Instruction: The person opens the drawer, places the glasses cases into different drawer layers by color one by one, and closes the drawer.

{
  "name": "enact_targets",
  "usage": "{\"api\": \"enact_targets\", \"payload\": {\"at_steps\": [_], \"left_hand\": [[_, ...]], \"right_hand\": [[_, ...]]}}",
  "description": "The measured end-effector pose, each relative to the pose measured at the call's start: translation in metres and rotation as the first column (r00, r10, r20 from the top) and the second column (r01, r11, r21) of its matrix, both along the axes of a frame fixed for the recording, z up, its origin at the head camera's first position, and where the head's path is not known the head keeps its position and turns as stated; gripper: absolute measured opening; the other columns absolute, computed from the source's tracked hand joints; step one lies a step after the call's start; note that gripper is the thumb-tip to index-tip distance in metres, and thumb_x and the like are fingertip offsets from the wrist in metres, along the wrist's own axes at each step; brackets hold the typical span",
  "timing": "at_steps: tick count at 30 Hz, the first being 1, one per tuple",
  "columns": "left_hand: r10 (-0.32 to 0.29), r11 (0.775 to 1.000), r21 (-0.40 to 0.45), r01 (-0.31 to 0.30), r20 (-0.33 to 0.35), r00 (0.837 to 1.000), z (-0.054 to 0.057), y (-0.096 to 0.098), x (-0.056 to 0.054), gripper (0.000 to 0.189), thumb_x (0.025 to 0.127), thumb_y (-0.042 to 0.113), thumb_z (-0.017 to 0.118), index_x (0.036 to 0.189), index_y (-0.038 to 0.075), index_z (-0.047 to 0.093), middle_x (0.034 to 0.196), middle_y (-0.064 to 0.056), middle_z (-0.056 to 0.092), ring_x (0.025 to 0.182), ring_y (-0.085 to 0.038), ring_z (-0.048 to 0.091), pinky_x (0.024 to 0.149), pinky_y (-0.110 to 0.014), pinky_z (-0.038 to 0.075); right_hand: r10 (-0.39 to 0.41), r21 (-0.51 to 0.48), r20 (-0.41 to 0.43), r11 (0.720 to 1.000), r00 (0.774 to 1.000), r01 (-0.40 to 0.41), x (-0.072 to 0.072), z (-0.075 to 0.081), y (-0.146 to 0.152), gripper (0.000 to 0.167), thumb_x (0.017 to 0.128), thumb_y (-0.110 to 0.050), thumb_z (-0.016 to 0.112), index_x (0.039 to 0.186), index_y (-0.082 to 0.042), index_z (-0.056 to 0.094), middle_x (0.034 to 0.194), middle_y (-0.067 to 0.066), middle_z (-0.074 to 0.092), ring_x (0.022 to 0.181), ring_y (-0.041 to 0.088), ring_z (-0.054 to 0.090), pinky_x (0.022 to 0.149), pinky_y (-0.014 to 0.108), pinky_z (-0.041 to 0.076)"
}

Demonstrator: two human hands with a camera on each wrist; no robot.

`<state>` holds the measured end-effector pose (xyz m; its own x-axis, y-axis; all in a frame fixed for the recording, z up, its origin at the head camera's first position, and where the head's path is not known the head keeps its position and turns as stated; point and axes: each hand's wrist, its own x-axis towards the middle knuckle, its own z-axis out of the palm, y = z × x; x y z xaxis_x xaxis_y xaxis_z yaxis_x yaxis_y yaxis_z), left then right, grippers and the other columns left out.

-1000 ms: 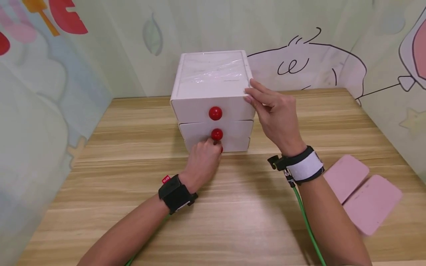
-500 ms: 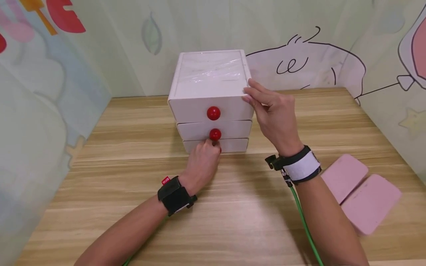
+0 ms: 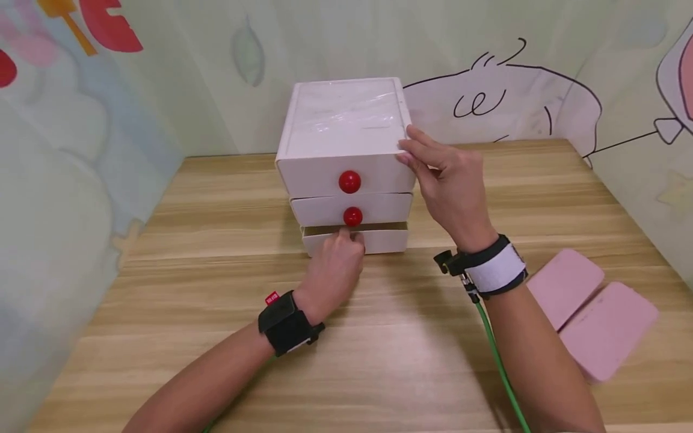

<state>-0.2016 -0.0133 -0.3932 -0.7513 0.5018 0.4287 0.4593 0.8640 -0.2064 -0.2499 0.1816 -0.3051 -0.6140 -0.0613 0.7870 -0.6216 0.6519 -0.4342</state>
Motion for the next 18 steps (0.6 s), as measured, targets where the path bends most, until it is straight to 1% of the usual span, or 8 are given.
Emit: {"api": "enact_targets", "payload": {"at_steps": [3, 5, 10, 12, 18], "left_hand": [[-0.008, 1.000, -0.030, 0.007, -0.025, 1.000, -0.0004, 0.0014, -0.0008, 0.012, 0.088, -0.004, 0.065, 0.092, 0.002, 0.075, 0.079, -0.008, 0.068, 0.069, -0.016, 0.068, 0.059, -0.025, 0.057], [-0.026, 0.998, -0.056, 0.023, -0.036, 0.999, -0.0022, -0.0004, -0.0009, 0.012, 0.087, -0.005, 0.065, 0.091, 0.002, 0.074, 0.077, -0.007, 0.067, 0.067, -0.014, 0.067, 0.056, -0.025, 0.056], [-0.081, 0.995, -0.064, 0.080, -0.017, 0.997, -0.0008, -0.0063, -0.0047, 0.012, 0.087, -0.001, 0.065, 0.094, 0.006, 0.071, 0.079, -0.006, 0.069, 0.063, -0.013, 0.066, 0.053, -0.026, 0.055], [-0.088, 0.994, -0.064, 0.086, -0.019, 0.996, -0.0010, -0.0073, -0.0064, 0.012, 0.087, -0.001, 0.065, 0.094, 0.007, 0.070, 0.081, -0.007, 0.071, 0.062, -0.012, 0.066, 0.053, -0.026, 0.054], [-0.106, 0.986, -0.134, 0.100, -0.033, 0.994, -0.0014, -0.0061, -0.0084, 0.019, 0.084, -0.005, 0.064, 0.096, 0.007, 0.072, 0.086, -0.005, 0.074, 0.061, -0.007, 0.062, 0.052, -0.023, 0.052]], "right_hand": [[0.003, -0.004, 0.007, 1.000, 1.000, -0.003, 0.0012, 0.0012, 0.0024, 0.028, 0.090, -0.015, 0.075, 0.117, -0.009, 0.075, 0.125, 0.007, 0.069, 0.114, 0.022, 0.070, 0.077, 0.005, 0.048], [0.007, -0.006, 0.016, 1.000, 1.000, -0.007, 0.0012, -0.0001, 0.0024, 0.028, 0.090, -0.015, 0.075, 0.117, -0.008, 0.075, 0.126, 0.007, 0.069, 0.114, 0.022, 0.070, 0.077, 0.005, 0.049], [0.007, -0.008, 0.029, 1.000, 1.000, -0.007, 0.0012, -0.0009, 0.0028, 0.029, 0.090, -0.015, 0.075, 0.118, -0.009, 0.074, 0.127, 0.006, 0.068, 0.114, 0.023, 0.070, 0.077, 0.005, 0.049], [0.009, -0.008, 0.032, 1.000, 0.999, -0.009, 0.0013, -0.0005, 0.0025, 0.028, 0.090, -0.015, 0.075, 0.118, -0.009, 0.074, 0.127, 0.005, 0.068, 0.114, 0.022, 0.070, 0.077, 0.005, 0.049], [0.016, -0.013, 0.021, 1.000, 1.000, -0.015, 0.0015, 0.0004, 0.0024, 0.028, 0.090, -0.014, 0.075, 0.117, -0.008, 0.075, 0.126, 0.006, 0.069, 0.113, 0.024, 0.071, 0.077, 0.005, 0.049]]}}
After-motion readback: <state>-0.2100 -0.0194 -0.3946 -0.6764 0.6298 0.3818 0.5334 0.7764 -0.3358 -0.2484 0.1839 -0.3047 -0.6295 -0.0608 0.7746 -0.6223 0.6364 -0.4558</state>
